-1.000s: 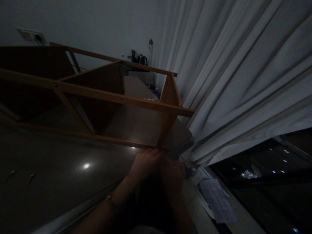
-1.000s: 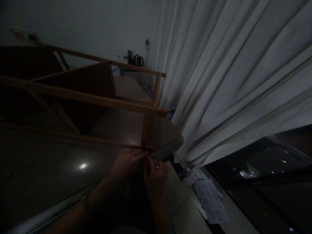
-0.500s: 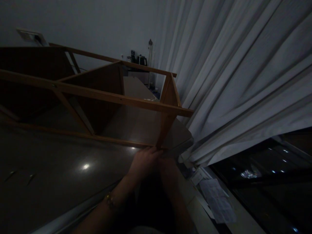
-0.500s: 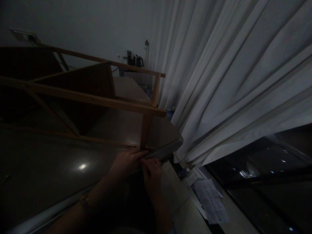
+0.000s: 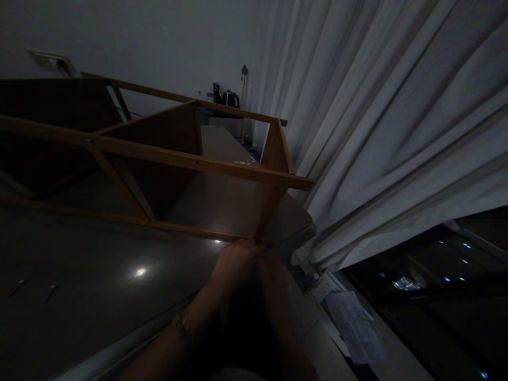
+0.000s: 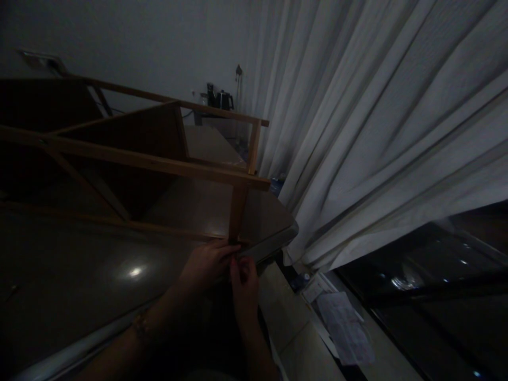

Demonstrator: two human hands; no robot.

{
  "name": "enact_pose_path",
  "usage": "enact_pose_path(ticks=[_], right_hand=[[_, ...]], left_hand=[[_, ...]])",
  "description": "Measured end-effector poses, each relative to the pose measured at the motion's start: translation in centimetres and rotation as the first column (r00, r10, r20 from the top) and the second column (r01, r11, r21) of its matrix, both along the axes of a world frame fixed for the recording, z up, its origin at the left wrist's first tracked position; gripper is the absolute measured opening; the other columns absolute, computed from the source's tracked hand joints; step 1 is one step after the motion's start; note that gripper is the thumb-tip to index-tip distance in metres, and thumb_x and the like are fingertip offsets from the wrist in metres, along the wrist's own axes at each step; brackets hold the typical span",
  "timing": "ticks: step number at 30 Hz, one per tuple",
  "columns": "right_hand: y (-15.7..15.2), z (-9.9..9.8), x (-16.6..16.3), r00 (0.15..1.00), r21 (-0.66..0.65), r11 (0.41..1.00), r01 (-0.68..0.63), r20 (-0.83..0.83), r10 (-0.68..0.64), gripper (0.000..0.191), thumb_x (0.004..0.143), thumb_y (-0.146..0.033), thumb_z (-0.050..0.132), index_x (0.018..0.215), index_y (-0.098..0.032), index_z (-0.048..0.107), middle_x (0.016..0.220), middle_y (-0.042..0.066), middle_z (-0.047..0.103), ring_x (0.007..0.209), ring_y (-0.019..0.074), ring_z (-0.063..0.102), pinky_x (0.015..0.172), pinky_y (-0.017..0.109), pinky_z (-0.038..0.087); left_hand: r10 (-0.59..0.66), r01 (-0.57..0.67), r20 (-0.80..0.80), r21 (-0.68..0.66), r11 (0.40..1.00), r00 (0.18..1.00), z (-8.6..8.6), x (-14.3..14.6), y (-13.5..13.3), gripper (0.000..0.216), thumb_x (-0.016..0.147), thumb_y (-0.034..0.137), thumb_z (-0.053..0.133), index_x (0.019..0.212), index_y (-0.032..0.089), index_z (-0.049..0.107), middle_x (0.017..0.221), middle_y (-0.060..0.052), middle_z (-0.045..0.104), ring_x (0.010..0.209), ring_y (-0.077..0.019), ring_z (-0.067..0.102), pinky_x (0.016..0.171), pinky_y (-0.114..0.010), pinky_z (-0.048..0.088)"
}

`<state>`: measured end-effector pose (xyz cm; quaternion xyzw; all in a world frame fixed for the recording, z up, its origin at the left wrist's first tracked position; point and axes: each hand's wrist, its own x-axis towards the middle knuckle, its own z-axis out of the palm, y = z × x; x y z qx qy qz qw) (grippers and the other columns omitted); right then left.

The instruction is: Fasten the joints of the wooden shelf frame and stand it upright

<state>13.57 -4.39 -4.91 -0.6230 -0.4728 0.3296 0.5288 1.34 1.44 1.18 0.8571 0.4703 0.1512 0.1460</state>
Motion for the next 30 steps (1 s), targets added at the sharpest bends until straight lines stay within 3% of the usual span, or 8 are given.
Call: enact_pose_path(ticks=[4, 7, 12, 16, 19, 25, 30], right_hand=[[-0.1, 0.1, 0.2, 0.996, -0.016, 0.999, -0.045, 0.082, 0.046, 0.035, 0.094, -0.051, 0.052, 0.081, -0.020, 0.064, 0.072, 0.001, 0.066, 0.062, 0.0145, 0.059, 0.058, 0.024, 0.045], [-0.2, 0.1, 0.6, 0.981, -0.001, 1.000, -0.020, 0.193, 0.020, 0.031, 0.095, -0.046, 0.051, 0.085, -0.021, 0.066, 0.079, 0.004, 0.069, 0.069, 0.0165, 0.062, 0.064, 0.026, 0.044], [0.2, -0.3, 2.2, 0.959, 0.020, 0.999, -0.027, 0.284, 0.020, 0.031, 0.090, -0.049, 0.058, 0.077, -0.023, 0.069, 0.075, 0.007, 0.068, 0.072, 0.0196, 0.061, 0.070, 0.029, 0.042], [0.5, -0.2, 3.2, 0.970, 0.019, 0.996, -0.086, 0.229, 0.079, 0.040, 0.088, -0.058, 0.057, 0.080, -0.022, 0.072, 0.082, 0.008, 0.072, 0.078, 0.0209, 0.065, 0.073, 0.031, 0.048], [0.6, -0.2, 2.9, 0.982, -0.003, 0.993, -0.118, 0.145, 0.117, 0.050, 0.089, -0.066, 0.052, 0.078, -0.021, 0.070, 0.075, 0.006, 0.071, 0.069, 0.0183, 0.065, 0.064, 0.028, 0.050], [0.5, -1.5, 1.0, 0.991, -0.056, 0.990, -0.132, 0.004, 0.132, 0.056, 0.097, -0.065, 0.045, 0.075, -0.017, 0.062, 0.054, -0.005, 0.054, 0.042, 0.0080, 0.047, 0.047, 0.023, 0.043], [0.5, -1.0, 0.7, 0.994, -0.063, 0.992, -0.112, -0.026, 0.110, 0.061, 0.093, -0.072, 0.045, 0.065, -0.019, 0.060, 0.048, -0.001, 0.054, 0.041, 0.0112, 0.048, 0.042, 0.024, 0.038]], left_hand=[[-0.004, 0.004, -0.007, 0.021, 1.000, 1.000, -0.3, 0.0, 0.0, 0.031, 0.093, 0.020, 0.063, 0.123, 0.027, 0.069, 0.121, -0.005, 0.072, 0.106, -0.0202, 0.070, 0.088, -0.029, 0.058], [-0.012, 0.012, -0.010, 0.047, 0.999, 1.000, -0.7, -0.1, -0.1, 0.029, 0.096, 0.023, 0.058, 0.123, 0.027, 0.068, 0.122, -0.005, 0.071, 0.104, -0.0197, 0.070, 0.086, -0.029, 0.058], [-0.009, 0.011, -0.021, 0.088, 0.996, 1.000, -1.0, 0.0, -0.2, 0.030, 0.096, 0.024, 0.057, 0.125, 0.028, 0.066, 0.117, -0.004, 0.073, 0.101, -0.0233, 0.070, 0.080, -0.032, 0.058], [-0.009, 0.011, -0.023, 0.097, 0.995, 1.000, -1.0, 0.0, -0.2, 0.029, 0.096, 0.026, 0.058, 0.124, 0.029, 0.066, 0.115, -0.004, 0.073, 0.102, -0.0238, 0.070, 0.080, -0.033, 0.057], [-0.009, 0.011, -0.022, 0.093, 0.996, 1.000, -1.0, 0.1, -0.1, 0.026, 0.097, 0.026, 0.056, 0.121, 0.028, 0.068, 0.117, -0.004, 0.073, 0.101, -0.0228, 0.070, 0.079, -0.032, 0.057], [-0.010, 0.011, -0.016, 0.085, 0.996, 1.000, -0.8, 0.1, -0.1, 0.027, 0.097, 0.025, 0.057, 0.121, 0.028, 0.068, 0.119, -0.004, 0.072, 0.102, -0.0199, 0.070, 0.083, -0.029, 0.056], [-0.005, 0.006, -0.010, 0.082, 0.997, 1.000, -0.7, 0.1, -0.2, 0.025, 0.097, 0.025, 0.058, 0.120, 0.027, 0.068, 0.118, -0.003, 0.072, 0.103, -0.0203, 0.070, 0.082, -0.029, 0.057]])
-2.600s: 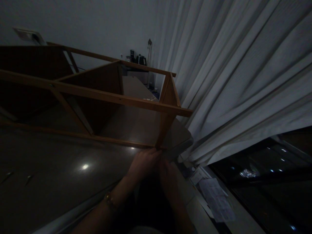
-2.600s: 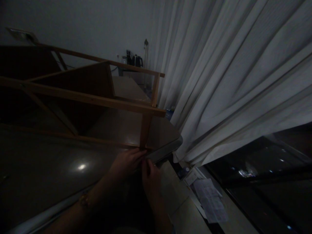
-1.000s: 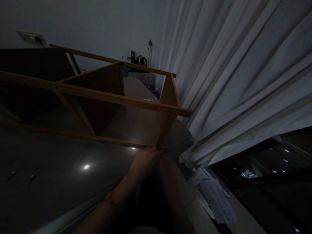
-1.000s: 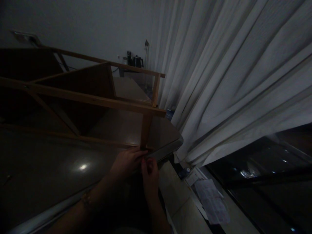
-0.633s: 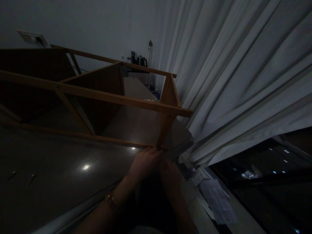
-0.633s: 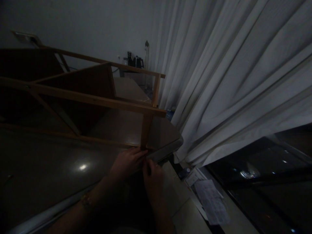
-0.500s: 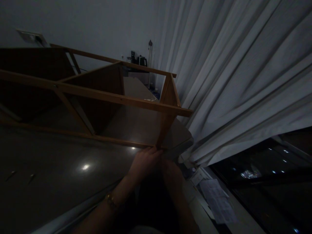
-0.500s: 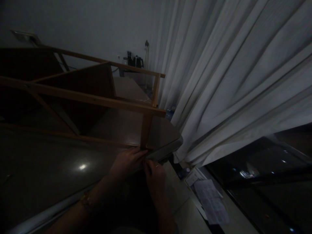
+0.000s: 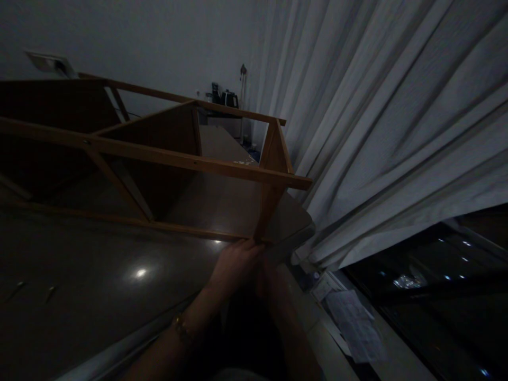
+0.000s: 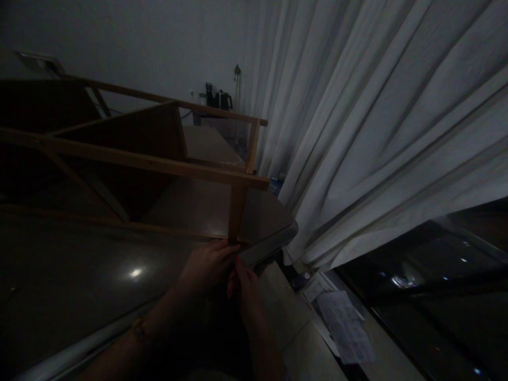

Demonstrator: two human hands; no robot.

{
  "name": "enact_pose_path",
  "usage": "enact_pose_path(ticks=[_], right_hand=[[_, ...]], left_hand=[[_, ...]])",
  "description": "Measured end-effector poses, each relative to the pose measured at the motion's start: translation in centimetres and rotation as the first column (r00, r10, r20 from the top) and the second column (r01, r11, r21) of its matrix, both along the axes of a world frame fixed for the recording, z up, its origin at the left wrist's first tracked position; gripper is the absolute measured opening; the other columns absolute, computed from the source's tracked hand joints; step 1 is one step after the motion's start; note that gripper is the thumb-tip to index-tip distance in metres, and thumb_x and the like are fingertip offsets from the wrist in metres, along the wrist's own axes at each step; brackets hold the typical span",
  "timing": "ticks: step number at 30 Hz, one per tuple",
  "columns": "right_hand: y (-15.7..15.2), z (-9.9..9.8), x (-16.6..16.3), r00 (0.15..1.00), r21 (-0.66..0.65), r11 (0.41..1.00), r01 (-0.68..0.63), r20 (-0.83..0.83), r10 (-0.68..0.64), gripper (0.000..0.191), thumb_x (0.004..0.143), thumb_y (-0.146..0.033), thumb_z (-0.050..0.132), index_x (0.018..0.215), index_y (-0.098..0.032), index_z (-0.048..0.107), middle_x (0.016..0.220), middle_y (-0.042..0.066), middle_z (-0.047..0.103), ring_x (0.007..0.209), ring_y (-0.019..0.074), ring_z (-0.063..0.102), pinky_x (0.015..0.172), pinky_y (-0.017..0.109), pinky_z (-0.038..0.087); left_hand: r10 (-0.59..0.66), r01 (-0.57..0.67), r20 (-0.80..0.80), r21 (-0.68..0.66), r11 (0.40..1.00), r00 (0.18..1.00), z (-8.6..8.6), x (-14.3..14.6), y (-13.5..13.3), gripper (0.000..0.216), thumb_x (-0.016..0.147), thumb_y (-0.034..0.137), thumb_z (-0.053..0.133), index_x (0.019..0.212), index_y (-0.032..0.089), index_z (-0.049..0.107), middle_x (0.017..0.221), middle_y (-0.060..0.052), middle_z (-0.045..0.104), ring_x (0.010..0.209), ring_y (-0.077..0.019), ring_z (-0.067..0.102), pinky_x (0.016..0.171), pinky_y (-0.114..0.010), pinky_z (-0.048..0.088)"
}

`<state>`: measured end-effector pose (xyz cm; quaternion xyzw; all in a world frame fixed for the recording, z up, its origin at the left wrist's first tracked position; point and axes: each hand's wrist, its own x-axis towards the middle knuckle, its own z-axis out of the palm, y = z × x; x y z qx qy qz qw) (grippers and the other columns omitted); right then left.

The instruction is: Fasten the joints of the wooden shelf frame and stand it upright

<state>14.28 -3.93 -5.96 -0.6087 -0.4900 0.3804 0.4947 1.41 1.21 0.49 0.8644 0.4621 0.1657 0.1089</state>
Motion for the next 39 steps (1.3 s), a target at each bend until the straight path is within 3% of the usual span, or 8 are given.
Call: enact_pose_path(ticks=[6, 10, 14, 22, 27, 31, 34, 39], right_hand=[[-0.2, 1.5, 0.7, 0.992, 0.050, 0.996, 0.070, 0.102, -0.074, 0.049, 0.092, -0.062, 0.052, 0.068, -0.021, 0.063, 0.062, 0.001, 0.064, 0.055, 0.0139, 0.058, 0.053, 0.024, 0.044], [-0.6, 1.0, 1.4, 0.951, 0.159, 0.981, 0.109, 0.271, -0.150, 0.037, 0.094, -0.052, 0.054, 0.084, -0.021, 0.072, 0.079, 0.005, 0.072, 0.068, 0.0165, 0.065, 0.064, 0.026, 0.048], [-0.7, -0.4, 1.6, 0.808, 0.374, 0.927, -0.019, 0.552, -0.206, 0.040, 0.103, -0.042, 0.041, 0.105, -0.020, 0.074, 0.095, 0.009, 0.077, 0.078, 0.0179, 0.071, 0.071, 0.027, 0.051], [-1.0, -0.7, 1.6, 0.585, 0.460, 0.878, -0.133, 0.751, -0.305, 0.041, 0.107, -0.032, 0.036, 0.113, -0.018, 0.074, 0.099, 0.010, 0.078, 0.072, 0.0172, 0.071, 0.066, 0.027, 0.048], [-0.9, -0.4, 1.9, 0.623, 0.476, 0.877, -0.070, 0.707, -0.335, 0.033, 0.105, -0.034, 0.044, 0.109, -0.021, 0.075, 0.084, 0.007, 0.076, 0.071, 0.0172, 0.069, 0.069, 0.027, 0.050], [-0.6, -0.8, 1.9, 0.614, 0.529, 0.837, -0.137, 0.709, -0.348, 0.029, 0.103, -0.026, 0.048, 0.110, -0.021, 0.075, 0.079, 0.007, 0.073, 0.071, 0.0167, 0.066, 0.069, 0.028, 0.051], [-0.3, -0.6, 1.7, 0.740, 0.524, 0.838, -0.150, 0.622, -0.256, 0.027, 0.102, -0.024, 0.050, 0.110, -0.024, 0.076, 0.084, 0.006, 0.073, 0.077, 0.0163, 0.066, 0.070, 0.027, 0.052], [0.2, 0.0, 1.3, 0.934, 0.379, 0.925, -0.035, 0.342, -0.105, 0.033, 0.101, -0.038, 0.048, 0.094, -0.024, 0.077, 0.087, 0.005, 0.073, 0.081, 0.0171, 0.067, 0.074, 0.028, 0.054]], left_hand=[[0.010, -0.011, 0.015, 0.024, 1.000, 1.000, -0.5, -0.1, 0.0, 0.027, 0.097, 0.024, 0.057, 0.122, 0.028, 0.066, 0.122, -0.004, 0.070, 0.102, -0.0202, 0.069, 0.082, -0.029, 0.057], [0.000, 0.000, 0.012, 0.028, 1.000, 1.000, -0.7, -0.1, 0.0, 0.027, 0.097, 0.024, 0.057, 0.122, 0.026, 0.066, 0.123, -0.004, 0.070, 0.104, -0.0202, 0.069, 0.086, -0.030, 0.057], [-0.008, 0.008, 0.003, 0.032, 0.999, 1.000, -0.8, 0.0, 0.0, 0.029, 0.097, 0.023, 0.056, 0.125, 0.027, 0.064, 0.124, -0.004, 0.069, 0.105, -0.0201, 0.069, 0.085, -0.030, 0.058], [-0.014, 0.016, -0.034, 0.054, 0.998, 0.999, -0.8, -0.1, 0.0, 0.028, 0.096, 0.021, 0.058, 0.123, 0.024, 0.065, 0.120, -0.006, 0.070, 0.105, -0.0222, 0.068, 0.081, -0.031, 0.058], [-0.017, 0.019, -0.030, 0.065, 0.998, 0.999, -0.9, -0.1, -0.1, 0.029, 0.096, 0.022, 0.059, 0.124, 0.026, 0.064, 0.122, -0.004, 0.070, 0.109, -0.0237, 0.066, 0.084, -0.034, 0.059], [-0.008, 0.010, -0.017, 0.067, 0.998, 1.000, -1.2, -0.1, -0.1, 0.030, 0.095, 0.019, 0.058, 0.125, 0.025, 0.063, 0.122, -0.005, 0.069, 0.113, -0.0234, 0.064, 0.089, -0.035, 0.058], [-0.017, 0.018, -0.017, 0.051, 0.999, 1.000, -1.1, -0.2, -0.2, 0.033, 0.094, 0.016, 0.060, 0.125, 0.025, 0.063, 0.121, -0.005, 0.069, 0.111, -0.0226, 0.066, 0.086, -0.034, 0.060], [-0.016, 0.017, -0.018, 0.026, 1.000, 1.000, -0.5, -0.2, -0.2, 0.034, 0.093, 0.016, 0.062, 0.126, 0.024, 0.064, 0.122, -0.006, 0.069, 0.109, -0.0231, 0.067, 0.084, -0.035, 0.061]])
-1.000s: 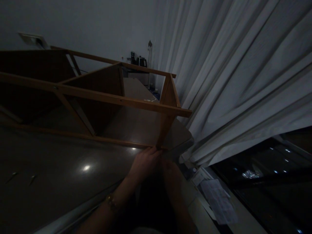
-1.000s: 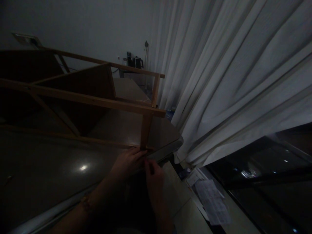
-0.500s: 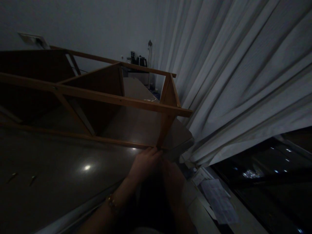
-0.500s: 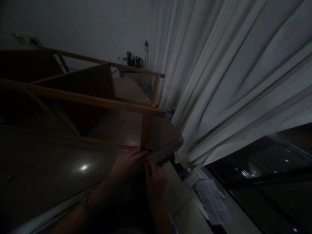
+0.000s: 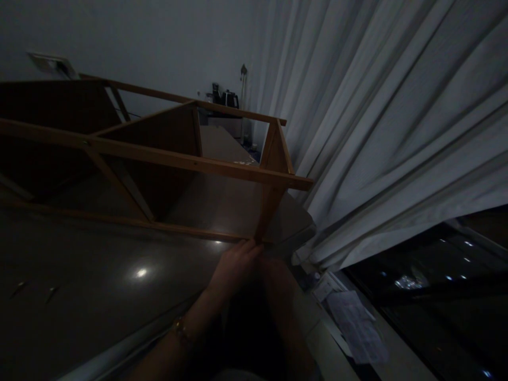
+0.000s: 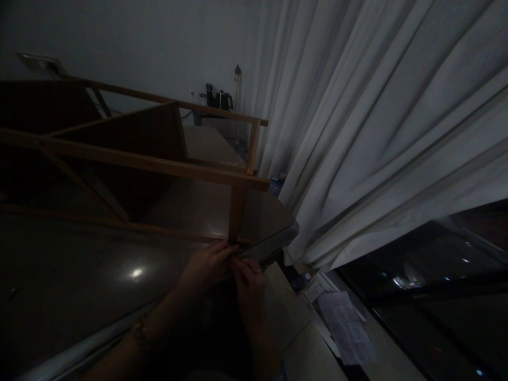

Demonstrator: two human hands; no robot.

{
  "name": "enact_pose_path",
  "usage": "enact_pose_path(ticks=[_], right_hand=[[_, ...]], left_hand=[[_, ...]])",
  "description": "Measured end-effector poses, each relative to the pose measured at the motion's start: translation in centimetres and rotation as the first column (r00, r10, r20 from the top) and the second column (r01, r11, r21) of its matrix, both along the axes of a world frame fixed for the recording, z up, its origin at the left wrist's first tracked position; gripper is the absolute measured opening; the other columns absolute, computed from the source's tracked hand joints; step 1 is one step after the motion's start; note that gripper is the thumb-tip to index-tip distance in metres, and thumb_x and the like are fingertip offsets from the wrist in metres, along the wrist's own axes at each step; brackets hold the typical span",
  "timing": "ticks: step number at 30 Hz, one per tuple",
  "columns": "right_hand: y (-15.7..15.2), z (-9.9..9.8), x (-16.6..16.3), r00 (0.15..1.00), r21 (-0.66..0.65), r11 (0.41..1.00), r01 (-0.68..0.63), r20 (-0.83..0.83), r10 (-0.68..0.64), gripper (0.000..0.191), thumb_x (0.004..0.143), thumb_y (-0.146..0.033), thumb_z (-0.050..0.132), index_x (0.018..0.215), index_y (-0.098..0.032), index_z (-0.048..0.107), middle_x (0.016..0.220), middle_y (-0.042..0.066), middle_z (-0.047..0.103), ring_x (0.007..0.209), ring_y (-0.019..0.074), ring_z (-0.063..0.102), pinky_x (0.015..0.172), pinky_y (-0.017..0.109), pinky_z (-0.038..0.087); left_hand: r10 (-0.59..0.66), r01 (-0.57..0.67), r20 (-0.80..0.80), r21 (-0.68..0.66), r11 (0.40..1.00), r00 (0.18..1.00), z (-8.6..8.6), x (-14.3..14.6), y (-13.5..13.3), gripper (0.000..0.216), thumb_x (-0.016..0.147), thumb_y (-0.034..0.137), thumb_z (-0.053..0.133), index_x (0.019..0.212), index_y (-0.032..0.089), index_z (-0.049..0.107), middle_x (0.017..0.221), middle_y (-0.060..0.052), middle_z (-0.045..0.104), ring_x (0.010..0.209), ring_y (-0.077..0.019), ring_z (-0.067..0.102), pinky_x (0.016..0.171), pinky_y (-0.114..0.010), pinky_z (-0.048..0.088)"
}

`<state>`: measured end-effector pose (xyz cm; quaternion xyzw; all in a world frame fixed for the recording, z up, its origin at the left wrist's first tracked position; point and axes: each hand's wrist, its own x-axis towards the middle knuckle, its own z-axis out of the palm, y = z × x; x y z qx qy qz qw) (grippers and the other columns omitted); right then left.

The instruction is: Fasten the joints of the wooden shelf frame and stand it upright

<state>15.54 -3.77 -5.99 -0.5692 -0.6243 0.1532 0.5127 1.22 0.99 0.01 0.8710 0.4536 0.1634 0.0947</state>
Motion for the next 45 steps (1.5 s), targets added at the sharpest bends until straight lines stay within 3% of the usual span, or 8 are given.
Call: enact_pose_path(ticks=[8, 13, 20, 23, 27, 36, 40, 45], right_hand=[[-1.1, 0.4, -2.2, 0.925, -0.232, 0.971, 0.061, -0.353, -0.143, 0.042, 0.100, -0.052, 0.042, 0.105, -0.019, 0.068, 0.085, 0.005, 0.071, 0.071, 0.0165, 0.065, 0.064, 0.026, 0.052], [-1.5, 0.6, -3.2, 0.883, -0.327, 0.945, 0.002, -0.442, -0.155, 0.049, 0.096, -0.063, 0.043, 0.083, -0.021, 0.067, 0.069, 0.003, 0.064, 0.061, 0.0164, 0.057, 0.056, 0.026, 0.048], [-1.0, 1.3, -2.4, 0.961, -0.332, 0.943, -0.021, -0.268, -0.073, 0.041, 0.096, -0.052, 0.046, 0.094, -0.019, 0.069, 0.084, 0.005, 0.072, 0.070, 0.0164, 0.064, 0.062, 0.025, 0.047], [-1.0, 0.9, -1.3, 0.996, -0.235, 0.969, 0.072, 0.060, -0.059, 0.034, 0.099, -0.043, 0.045, 0.096, -0.020, 0.070, 0.081, 0.006, 0.072, 0.066, 0.0165, 0.064, 0.060, 0.025, 0.043], [-0.7, -0.4, 0.3, 0.916, -0.047, 0.991, 0.128, 0.389, -0.100, 0.039, 0.102, -0.035, 0.037, 0.096, -0.018, 0.072, 0.073, 0.009, 0.069, 0.060, 0.0172, 0.061, 0.059, 0.027, 0.039], [-0.6, -0.6, -0.3, 0.985, -0.133, 0.986, 0.101, 0.154, -0.080, 0.033, 0.104, -0.040, 0.039, 0.111, -0.018, 0.063, 0.095, 0.008, 0.074, 0.080, 0.0173, 0.070, 0.067, 0.024, 0.050], [-0.9, -0.1, -1.0, 0.997, -0.245, 0.969, 0.031, -0.059, -0.047, 0.038, 0.101, -0.049, 0.044, 0.094, -0.020, 0.067, 0.085, 0.004, 0.074, 0.072, 0.0161, 0.068, 0.062, 0.024, 0.051], [-0.8, -0.3, -0.9, 0.992, -0.200, 0.973, 0.116, -0.020, -0.122, 0.046, 0.103, -0.052, 0.036, 0.087, -0.021, 0.066, 0.079, 0.005, 0.070, 0.070, 0.0175, 0.064, 0.065, 0.028, 0.049]], left_hand=[[0.004, -0.004, 0.014, 0.006, 1.000, 1.000, 0.0, 0.2, -0.1, 0.032, 0.095, 0.022, 0.059, 0.127, 0.028, 0.063, 0.120, -0.004, 0.070, 0.107, -0.0237, 0.068, 0.084, -0.036, 0.061], [0.006, -0.006, 0.020, 0.020, 1.000, 1.000, -0.3, 0.2, 0.0, 0.028, 0.095, 0.022, 0.060, 0.122, 0.026, 0.065, 0.121, -0.004, 0.070, 0.108, -0.0229, 0.067, 0.083, -0.034, 0.060], [-0.001, -0.001, 0.028, 0.046, 0.999, 1.000, -0.6, 0.1, 0.1, 0.032, 0.095, 0.020, 0.060, 0.126, 0.026, 0.062, 0.122, -0.003, 0.069, 0.110, -0.0223, 0.066, 0.085, -0.033, 0.060], [0.005, -0.006, 0.024, 0.056, 0.998, 1.000, -0.9, 0.2, 0.2, 0.030, 0.096, 0.020, 0.058, 0.125, 0.025, 0.063, 0.121, -0.004, 0.070, 0.108, -0.0236, 0.067, 0.083, -0.035, 0.060], [0.002, -0.004, 0.026, 0.067, 0.998, 1.000, -1.1, 0.3, 0.3, 0.029, 0.096, 0.021, 0.058, 0.125, 0.026, 0.063, 0.120, -0.003, 0.070, 0.105, -0.0230, 0.068, 0.081, -0.034, 0.060], [0.012, -0.014, 0.026, 0.070, 0.997, 1.000, -0.8, 0.3, 0.2, 0.027, 0.095, 0.021, 0.061, 0.121, 0.025, 0.066, 0.120, -0.004, 0.070, 0.103, -0.0218, 0.069, 0.082, -0.034, 0.061], [0.015, -0.018, 0.030, 0.076, 0.997, 0.999, -0.9, 0.3, 0.3, 0.027, 0.094, 0.022, 0.063, 0.120, 0.026, 0.066, 0.119, -0.004, 0.070, 0.101, -0.0210, 0.070, 0.080, -0.032, 0.060], [0.017, -0.020, 0.036, 0.088, 0.996, 0.999, -1.0, 0.4, 0.3, 0.025, 0.095, 0.022, 0.061, 0.119, 0.026, 0.067, 0.118, -0.004, 0.071, 0.101, -0.0214, 0.070, 0.079, -0.031, 0.060]])
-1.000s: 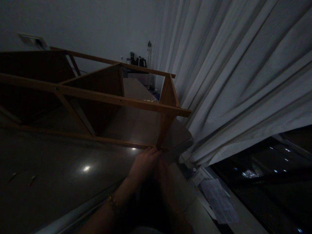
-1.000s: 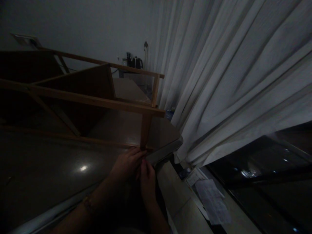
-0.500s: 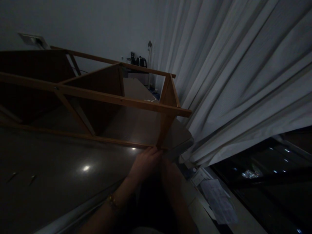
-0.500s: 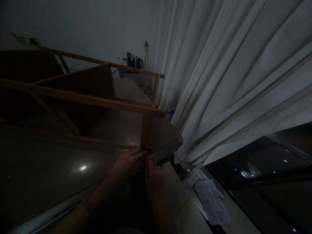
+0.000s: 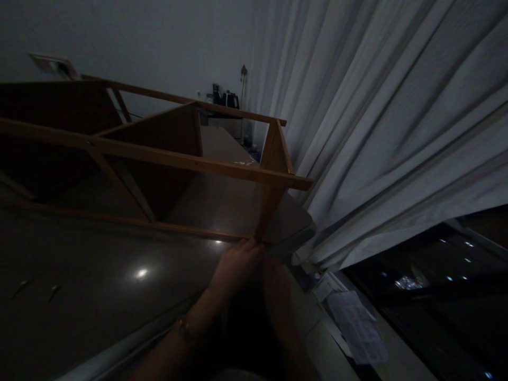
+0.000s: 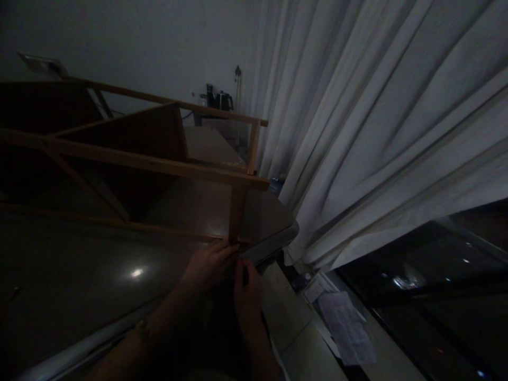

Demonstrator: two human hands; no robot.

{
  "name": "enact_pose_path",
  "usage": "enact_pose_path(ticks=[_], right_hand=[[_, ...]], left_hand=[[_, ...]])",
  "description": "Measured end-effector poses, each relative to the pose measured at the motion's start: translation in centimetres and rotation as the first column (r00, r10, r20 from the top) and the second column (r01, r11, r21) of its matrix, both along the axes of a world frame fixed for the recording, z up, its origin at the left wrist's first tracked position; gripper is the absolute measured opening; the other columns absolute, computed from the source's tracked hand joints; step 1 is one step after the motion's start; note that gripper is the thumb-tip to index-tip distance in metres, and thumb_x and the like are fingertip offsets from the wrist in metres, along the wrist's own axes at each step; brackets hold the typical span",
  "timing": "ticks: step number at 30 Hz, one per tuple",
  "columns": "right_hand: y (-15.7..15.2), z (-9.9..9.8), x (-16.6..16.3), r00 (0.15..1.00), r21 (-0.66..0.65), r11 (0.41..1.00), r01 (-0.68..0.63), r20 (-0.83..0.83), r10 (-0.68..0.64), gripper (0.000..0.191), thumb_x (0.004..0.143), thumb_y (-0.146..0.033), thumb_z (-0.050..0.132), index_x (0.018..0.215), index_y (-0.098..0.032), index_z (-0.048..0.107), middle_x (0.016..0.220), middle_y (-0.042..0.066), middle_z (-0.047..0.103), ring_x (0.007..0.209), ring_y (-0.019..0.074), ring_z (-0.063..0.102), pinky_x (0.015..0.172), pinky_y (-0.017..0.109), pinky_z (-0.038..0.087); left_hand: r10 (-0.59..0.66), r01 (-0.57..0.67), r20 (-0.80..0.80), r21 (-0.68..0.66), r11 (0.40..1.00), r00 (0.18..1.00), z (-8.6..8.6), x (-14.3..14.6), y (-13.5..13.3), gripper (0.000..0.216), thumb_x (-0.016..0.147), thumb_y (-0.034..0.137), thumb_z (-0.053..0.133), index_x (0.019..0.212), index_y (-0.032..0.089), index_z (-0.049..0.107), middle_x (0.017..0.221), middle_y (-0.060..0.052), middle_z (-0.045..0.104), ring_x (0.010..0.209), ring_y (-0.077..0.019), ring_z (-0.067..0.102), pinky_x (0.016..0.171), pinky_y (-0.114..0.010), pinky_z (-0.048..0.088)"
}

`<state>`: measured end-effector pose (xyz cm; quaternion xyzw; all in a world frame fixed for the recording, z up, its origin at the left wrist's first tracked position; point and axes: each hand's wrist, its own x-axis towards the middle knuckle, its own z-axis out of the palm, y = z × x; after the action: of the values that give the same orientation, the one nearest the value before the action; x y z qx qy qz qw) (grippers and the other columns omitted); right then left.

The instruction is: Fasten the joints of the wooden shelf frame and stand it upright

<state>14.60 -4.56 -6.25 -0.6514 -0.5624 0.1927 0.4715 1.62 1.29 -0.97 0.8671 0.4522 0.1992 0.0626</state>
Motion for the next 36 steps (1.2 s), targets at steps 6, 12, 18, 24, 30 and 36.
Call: enact_pose_path(ticks=[6, 12, 18, 24, 30, 36], right_hand=[[0.3, -0.6, 0.4, 0.997, 0.089, 0.996, 0.016, 0.077, -0.023, 0.047, 0.102, -0.055, 0.037, 0.100, -0.021, 0.068, 0.096, 0.011, 0.071, 0.091, 0.0232, 0.066, 0.085, 0.038, 0.052], [0.0, -0.4, 0.9, 0.966, 0.220, 0.975, -0.024, 0.257, -0.034, 0.037, 0.104, -0.042, 0.040, 0.104, -0.020, 0.070, 0.091, 0.010, 0.071, 0.085, 0.0213, 0.065, 0.078, 0.035, 0.053], [-0.1, -0.5, 1.2, 0.930, 0.320, 0.946, -0.049, 0.359, -0.074, 0.028, 0.103, -0.034, 0.046, 0.106, -0.020, 0.071, 0.088, 0.010, 0.071, 0.080, 0.0202, 0.064, 0.073, 0.033, 0.053], [0.1, -0.7, 1.2, 0.920, 0.365, 0.931, -0.023, 0.371, -0.123, 0.029, 0.104, -0.035, 0.046, 0.101, -0.021, 0.072, 0.083, 0.008, 0.071, 0.078, 0.0185, 0.065, 0.072, 0.031, 0.054], [0.4, -1.4, 1.3, 0.911, 0.398, 0.908, -0.133, 0.409, -0.046, 0.028, 0.104, -0.026, 0.046, 0.104, -0.022, 0.074, 0.084, 0.007, 0.071, 0.083, 0.0179, 0.067, 0.078, 0.032, 0.055], [1.0, -1.9, 2.1, 0.917, 0.402, 0.879, -0.254, 0.389, 0.087, 0.028, 0.103, -0.028, 0.047, 0.112, -0.027, 0.073, 0.095, 0.006, 0.074, 0.094, 0.0186, 0.068, 0.086, 0.035, 0.055]], left_hand=[[-0.013, 0.013, 0.007, 0.007, 1.000, 1.000, -0.1, -0.1, -0.1, 0.027, 0.094, 0.019, 0.062, 0.120, 0.025, 0.065, 0.114, -0.003, 0.071, 0.099, -0.0205, 0.069, 0.077, -0.030, 0.059], [-0.026, 0.026, 0.023, -0.003, 1.000, 0.999, -0.2, -0.1, -0.1, 0.030, 0.094, 0.019, 0.061, 0.123, 0.026, 0.064, 0.111, -0.003, 0.071, 0.100, -0.0195, 0.068, 0.079, -0.027, 0.057], [-0.024, 0.026, 0.066, -0.038, 0.999, 0.998, -0.3, -0.1, -0.1, 0.030, 0.096, 0.018, 0.058, 0.123, 0.027, 0.064, 0.115, -0.004, 0.070, 0.101, -0.0206, 0.069, 0.083, -0.031, 0.058], [-0.027, 0.040, 0.130, -0.102, 0.994, 0.991, 0.0, -0.2, 0.1, 0.031, 0.094, 0.019, 0.060, 0.124, 0.027, 0.065, 0.120, -0.005, 0.070, 0.104, -0.0197, 0.070, 0.086, -0.030, 0.059], [-0.019, 0.048, 0.178, -0.164, 0.985, 0.984, 0.4, -0.2, 0.2, 0.035, 0.092, 0.014, 0.062, 0.124, 0.026, 0.067, 0.123, -0.006, 0.069, 0.107, -0.0199, 0.070, 0.092, -0.031, 0.059], [-0.035, 0.073, 0.200, -0.187, 0.980, 0.979, 0.5, -0.5, 0.2, 0.044, 0.087, 0.007, 0.065, 0.127, 0.023, 0.065, 0.126, -0.007, 0.068, 0.114, -0.0206, 0.067, 0.101, -0.033, 0.056]])
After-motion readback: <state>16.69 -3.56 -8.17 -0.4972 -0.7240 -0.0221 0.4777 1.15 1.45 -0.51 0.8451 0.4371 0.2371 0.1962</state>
